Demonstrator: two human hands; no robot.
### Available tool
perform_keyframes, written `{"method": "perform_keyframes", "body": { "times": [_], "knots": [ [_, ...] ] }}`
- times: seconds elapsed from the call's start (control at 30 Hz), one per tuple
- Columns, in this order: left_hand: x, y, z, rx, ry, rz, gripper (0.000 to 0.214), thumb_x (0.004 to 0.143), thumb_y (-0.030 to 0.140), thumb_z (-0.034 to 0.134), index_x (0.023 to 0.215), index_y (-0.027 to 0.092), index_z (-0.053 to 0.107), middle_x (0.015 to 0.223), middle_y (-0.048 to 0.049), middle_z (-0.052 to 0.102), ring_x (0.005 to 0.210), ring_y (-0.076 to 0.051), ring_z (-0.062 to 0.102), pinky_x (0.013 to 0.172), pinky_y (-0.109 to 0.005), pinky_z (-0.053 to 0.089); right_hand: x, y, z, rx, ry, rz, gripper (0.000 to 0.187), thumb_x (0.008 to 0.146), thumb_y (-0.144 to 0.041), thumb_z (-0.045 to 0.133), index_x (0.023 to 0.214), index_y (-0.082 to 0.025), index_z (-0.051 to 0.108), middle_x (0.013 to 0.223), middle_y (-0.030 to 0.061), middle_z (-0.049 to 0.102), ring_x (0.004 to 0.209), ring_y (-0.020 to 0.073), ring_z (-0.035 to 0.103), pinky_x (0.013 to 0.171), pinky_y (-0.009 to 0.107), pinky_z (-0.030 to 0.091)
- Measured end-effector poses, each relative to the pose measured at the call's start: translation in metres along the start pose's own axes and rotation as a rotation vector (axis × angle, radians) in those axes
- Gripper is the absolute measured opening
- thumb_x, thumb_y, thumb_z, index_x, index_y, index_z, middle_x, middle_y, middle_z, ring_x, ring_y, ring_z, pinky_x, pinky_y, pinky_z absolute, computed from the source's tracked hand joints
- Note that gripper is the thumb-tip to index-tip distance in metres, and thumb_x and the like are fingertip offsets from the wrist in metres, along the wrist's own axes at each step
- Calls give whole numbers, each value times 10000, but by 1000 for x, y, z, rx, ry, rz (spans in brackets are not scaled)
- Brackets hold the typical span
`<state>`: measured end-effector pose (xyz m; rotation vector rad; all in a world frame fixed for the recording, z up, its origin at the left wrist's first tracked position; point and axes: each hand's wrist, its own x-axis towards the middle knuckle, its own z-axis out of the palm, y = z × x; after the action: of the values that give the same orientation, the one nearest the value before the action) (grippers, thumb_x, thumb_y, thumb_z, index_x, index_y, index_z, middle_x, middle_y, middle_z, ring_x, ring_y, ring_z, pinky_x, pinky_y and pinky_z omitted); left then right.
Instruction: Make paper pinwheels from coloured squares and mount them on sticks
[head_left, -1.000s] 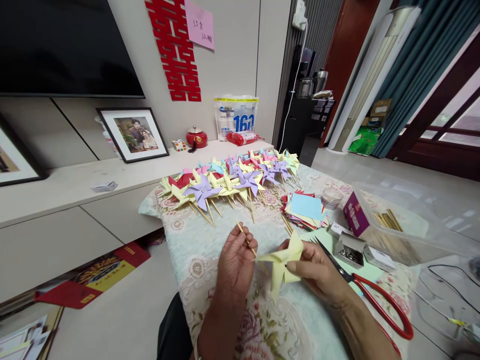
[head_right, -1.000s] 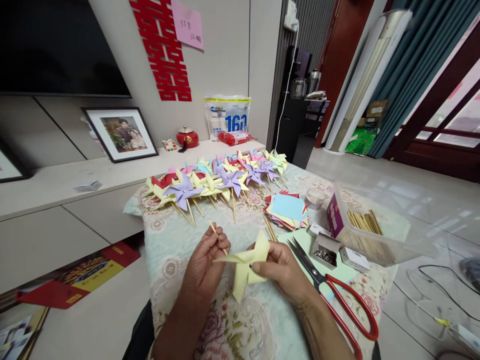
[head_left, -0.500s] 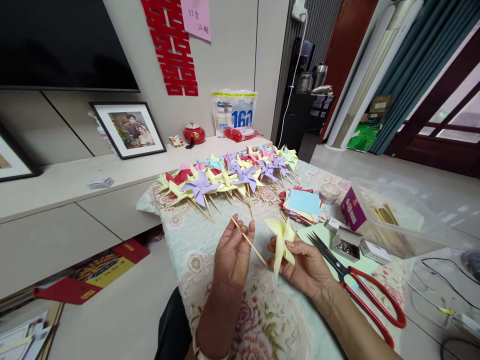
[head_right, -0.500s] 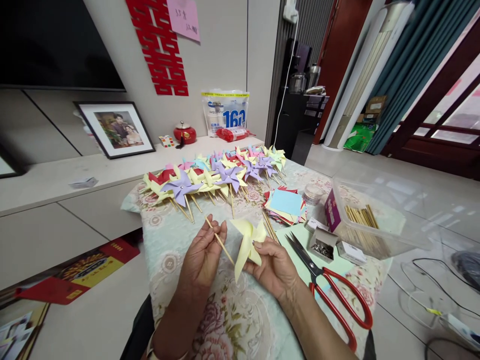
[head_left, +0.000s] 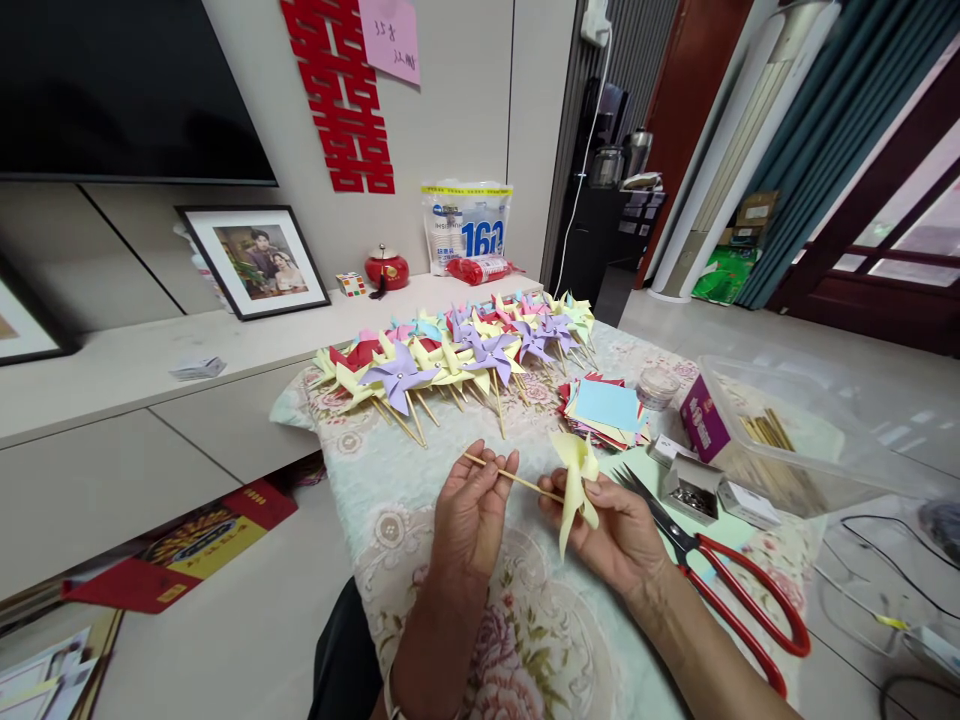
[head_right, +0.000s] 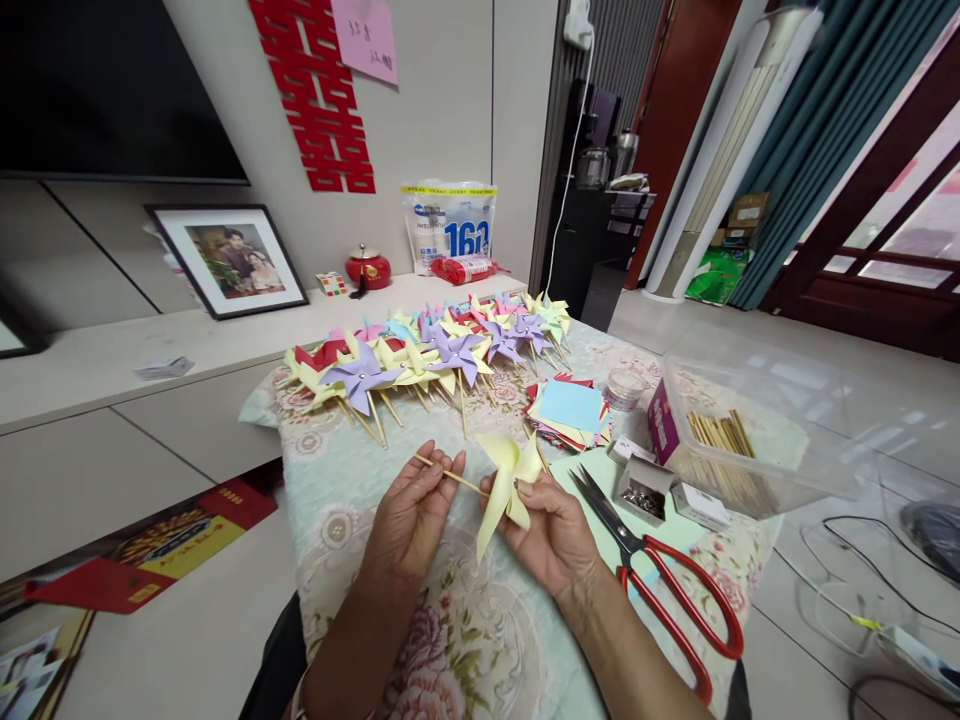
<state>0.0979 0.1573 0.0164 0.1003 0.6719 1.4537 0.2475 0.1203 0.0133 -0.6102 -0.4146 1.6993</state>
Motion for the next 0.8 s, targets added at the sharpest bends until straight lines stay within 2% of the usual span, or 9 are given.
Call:
{"method": "perform_keyframes", "body": {
  "times": [0.13, 0.23, 0.3, 0.37, 0.47, 0.53, 0.67, 0.73, 0.8],
  "knots": [
    [-4, -2, 0, 150, 79, 84, 468, 756, -35, 662, 1167, 164, 556, 1141, -119, 627, 979, -199, 686, 963, -397, 553, -1, -6, -3, -49, -31, -55, 192, 674, -150, 756, 857, -185, 710, 859, 57, 767, 887, 250, 720, 938, 462, 551],
    [-11, -3, 0, 477, 64, 375, 534, 725, 59, 754, 1201, 258, 615, 1391, -108, 520, 1241, -282, 569, 1089, -458, 429, -1, -10, -6, -71, -31, -78, 193, 685, -156, 757, 870, -182, 710, 863, 62, 763, 905, 255, 714, 959, 475, 543],
    [-16, -5, 0, 687, -64, 563, 373, 710, 54, 763, 1014, 269, 738, 1327, -73, 604, 1378, -296, 438, 1185, -447, 274, -1, -11, -8, -74, -28, -85, 191, 684, -159, 757, 868, -183, 711, 864, 61, 759, 905, 257, 710, 967, 485, 540],
    [-20, -8, -1, 793, -234, 604, 278, 703, 29, 753, 832, 273, 785, 1101, -72, 727, 1403, -300, 407, 1219, -450, 154, -1, -12, -8, -71, -28, -89, 177, 685, -161, 749, 857, -188, 714, 861, 57, 755, 901, 258, 707, 975, 500, 536],
    [-21, -13, -4, 907, -406, 572, 275, 724, 51, 749, 843, 291, 813, 911, -75, 767, 1213, -310, 567, 1213, -471, 126, -2, -13, -6, -32, -12, -85, 174, 663, -147, 736, 832, -186, 728, 854, 54, 755, 893, 253, 702, 967, 490, 545],
    [-21, -14, -6, 984, -447, 590, 268, 751, 95, 742, 918, 290, 819, 927, -82, 763, 1031, -292, 626, 1158, -450, 261, -3, -16, -3, 3, 13, -78, 187, 642, -139, 738, 823, -186, 736, 861, 53, 762, 894, 248, 699, 921, 466, 568],
    [-21, -14, -7, 1026, -407, 628, 220, 813, 175, 691, 968, 269, 815, 902, -85, 707, 839, -236, 634, 818, -325, 491, -6, -24, 2, -11, 68, -156, 244, 629, -152, 781, 861, -211, 737, 880, 36, 772, 886, 237, 705, 810, 404, 588],
    [-22, -14, -6, 949, -372, 528, 205, 813, 216, 691, 979, 253, 806, 845, -54, 651, 675, -176, 609, 629, -272, 486, -9, -26, 3, -89, 76, -233, 286, 616, -173, 815, 888, -217, 739, 858, 34, 771, 824, 226, 705, 785, 371, 573],
    [-22, -15, -6, 801, -333, 311, 256, 794, 270, 716, 1039, 238, 782, 783, -13, 593, 519, -114, 529, 465, -227, 405, -12, -26, 4, -225, 62, -289, 284, 626, -213, 835, 895, -214, 743, 820, 38, 764, 743, 217, 689, 749, 357, 551]
  ]
}}
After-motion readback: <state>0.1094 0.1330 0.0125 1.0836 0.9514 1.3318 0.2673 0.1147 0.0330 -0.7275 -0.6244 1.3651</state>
